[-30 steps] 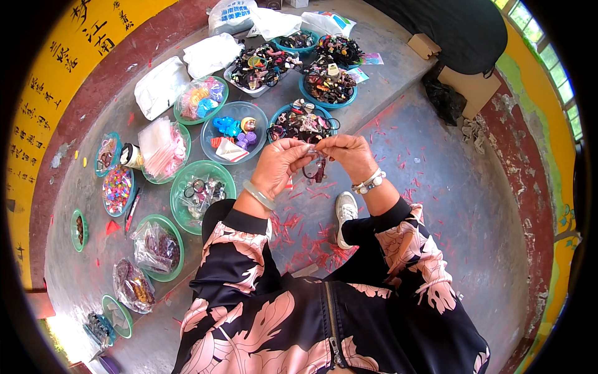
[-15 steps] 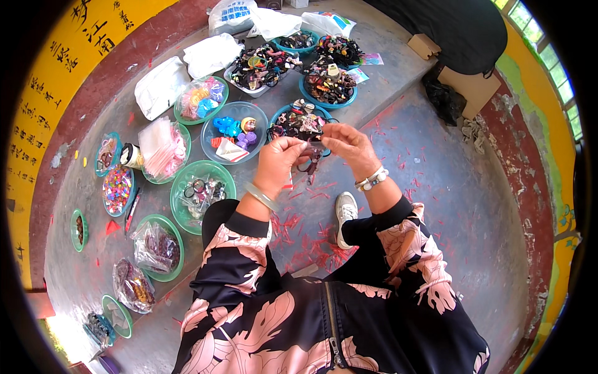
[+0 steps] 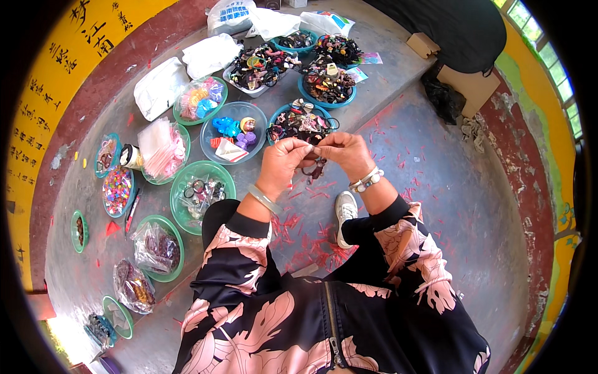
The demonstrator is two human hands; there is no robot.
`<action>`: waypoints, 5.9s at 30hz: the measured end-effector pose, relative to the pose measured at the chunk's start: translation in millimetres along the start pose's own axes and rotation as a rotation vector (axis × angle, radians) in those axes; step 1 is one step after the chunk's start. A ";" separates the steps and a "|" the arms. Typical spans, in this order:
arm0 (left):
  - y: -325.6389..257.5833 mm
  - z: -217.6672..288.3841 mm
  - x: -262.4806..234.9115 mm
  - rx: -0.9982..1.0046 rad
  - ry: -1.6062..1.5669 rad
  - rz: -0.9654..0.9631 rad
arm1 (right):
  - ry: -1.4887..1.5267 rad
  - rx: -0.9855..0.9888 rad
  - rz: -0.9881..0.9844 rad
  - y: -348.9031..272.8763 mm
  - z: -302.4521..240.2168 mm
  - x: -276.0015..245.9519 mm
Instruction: The person sits on the floor and sorts through various hair accessories, including hair ties and clips, from several bowls. They pick up items, separate them, and place them into small plastic bags or back into the bowls.
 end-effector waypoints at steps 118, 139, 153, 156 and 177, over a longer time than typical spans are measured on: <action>-172.3 49.3 -196.7 0.197 -0.352 0.968 | 0.250 0.117 -0.048 -36.1 -7.1 27.2; 20.9 -125.9 -148.3 -0.190 1.633 0.447 | 0.341 0.153 0.007 -7.2 -34.4 -12.1; 32.1 -108.0 -181.4 -0.496 1.707 0.070 | 0.228 0.190 -0.054 -5.2 -29.1 -2.4; 31.1 -127.8 -214.7 -0.506 1.694 0.022 | 0.198 0.193 -0.067 -6.6 -31.9 2.9; 86.0 -135.8 -328.5 -0.835 1.712 -0.410 | 0.101 0.256 -0.174 -2.7 -30.9 27.5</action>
Point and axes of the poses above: each hand's wrist, its own y-axis towards the middle knuckle, its own x-axis out of the palm, z = x × y, the point moved 2 cm from there along y, towards the middle knuckle, and after that the axes turned 12 degrees about x, right-handed, at the moved point
